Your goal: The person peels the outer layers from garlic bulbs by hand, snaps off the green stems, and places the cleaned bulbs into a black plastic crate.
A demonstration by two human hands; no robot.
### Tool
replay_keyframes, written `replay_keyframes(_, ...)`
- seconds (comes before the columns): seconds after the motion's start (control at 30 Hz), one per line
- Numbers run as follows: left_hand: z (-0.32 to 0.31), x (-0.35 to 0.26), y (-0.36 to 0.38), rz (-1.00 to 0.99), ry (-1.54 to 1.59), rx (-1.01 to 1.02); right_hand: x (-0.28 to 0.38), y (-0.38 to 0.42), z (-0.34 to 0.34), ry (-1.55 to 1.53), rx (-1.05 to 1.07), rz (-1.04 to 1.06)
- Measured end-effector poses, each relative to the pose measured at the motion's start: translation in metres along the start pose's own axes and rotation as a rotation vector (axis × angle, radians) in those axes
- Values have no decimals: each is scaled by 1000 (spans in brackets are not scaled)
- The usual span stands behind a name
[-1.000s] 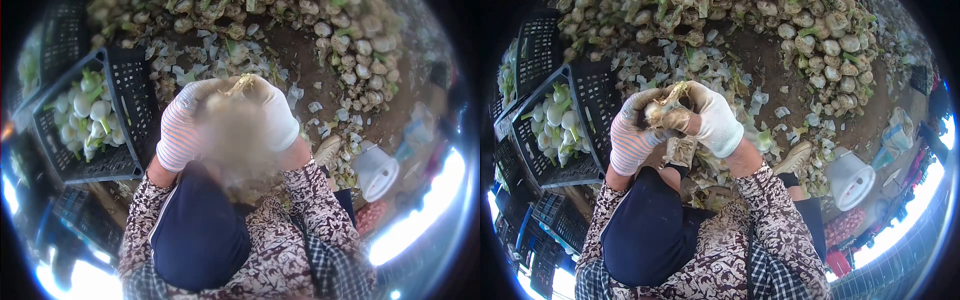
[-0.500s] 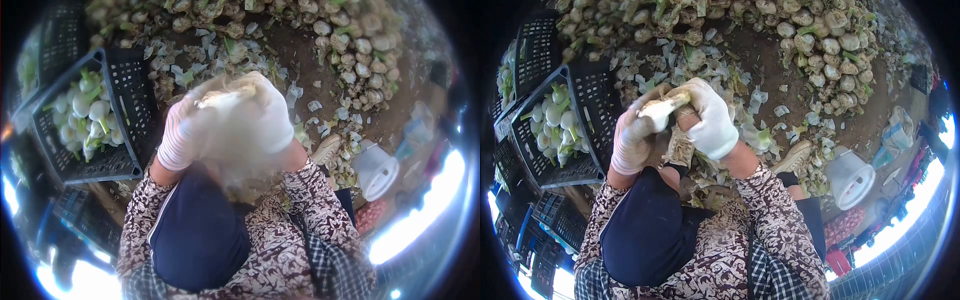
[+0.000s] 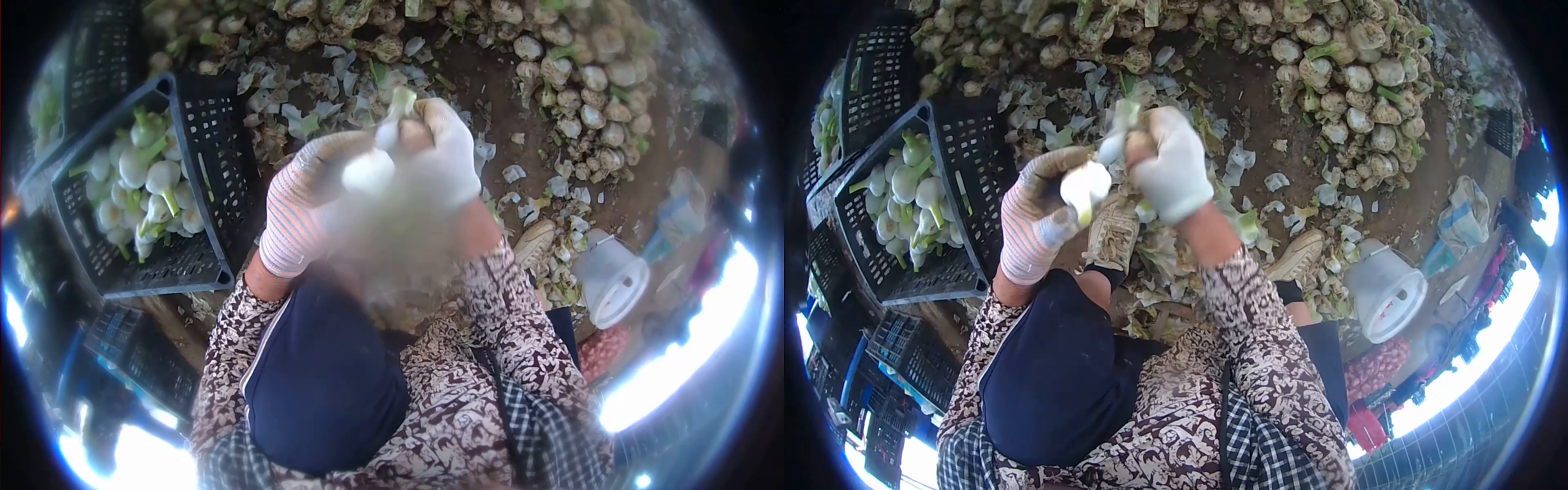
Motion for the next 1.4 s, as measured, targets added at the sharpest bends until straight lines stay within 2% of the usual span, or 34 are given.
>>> replay_keyframes(0.07,5,8,-4,-16,-16,0,-40,-1,-4,223,81,-59)
replay_keyframes(0.13,5,8,-8,-74,18,-79,-16,0,4,397,140,32)
replay_keyframes(0.17,3,7,-6,-37,76,-9,-5,2,9,435,167,72)
replay_keyframes(0.27,2,6,-6,-162,-159,-6,7,21,-3,-875,202,-362)
replay_keyframes(0.3,-2,-10,-8,-475,-607,-47,31,19,0,-896,217,-162)
replay_keyframes(0.33,-5,-10,-8,-407,-789,-116,45,23,3,-713,204,-247)
replay_keyframes(0.4,-7,-22,-3,-250,-863,-207,41,27,-2,-810,107,-388)
replay_keyframes(0.5,-4,-38,4,-314,-994,-203,55,18,9,-317,155,-14)
replay_keyframes(0.6,-3,-29,0,-193,-1111,-126,63,18,12,-37,243,296)
replay_keyframes(0.63,-2,-25,-3,-216,-1080,-86,60,20,11,-135,248,184)
replay_keyframes(0.73,-8,-25,-1,-239,-1206,-125,76,16,10,231,308,518)
replay_keyframes(0.83,-6,-28,-1,-343,-1186,-215,79,17,7,157,285,486)
replay_keyframes(0.93,12,-17,-5,-127,-686,-238,66,22,5,-239,284,-41)
replay_keyframes(0.97,18,0,-6,196,-322,-243,51,32,-4,-663,202,-385)
replay_keyframes(1.07,21,3,-5,228,-290,-332,36,29,-7,-584,258,-263)
replay_keyframes(1.1,21,-1,-4,51,-424,-329,28,33,-12,-681,266,-382)
replay_keyframes(1.17,24,1,-7,-21,-524,-328,3,42,-25,-897,197,-463)
replay_keyframes(1.2,23,0,-6,-52,-573,-327,5,42,-27,-825,181,-443)
replay_keyframes(1.23,21,2,-5,-23,-480,-307,9,41,-28,-752,165,-425)
replay_keyframes(1.3,15,1,-3,28,-300,-259,27,35,-20,-249,160,-246)
replay_keyframes(1.4,51,7,-14,27,156,-379,12,48,-33,-986,84,-608)
Point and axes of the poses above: each hand's wrist, its own y-axis away from the middle knuckle, its own z-axis out of the back of the hand, x = y × z, the point moved 6 cm from there along -y, towards the middle knuckle, and after that the axes turned 13 degrees about z, right-handed, at the moved point
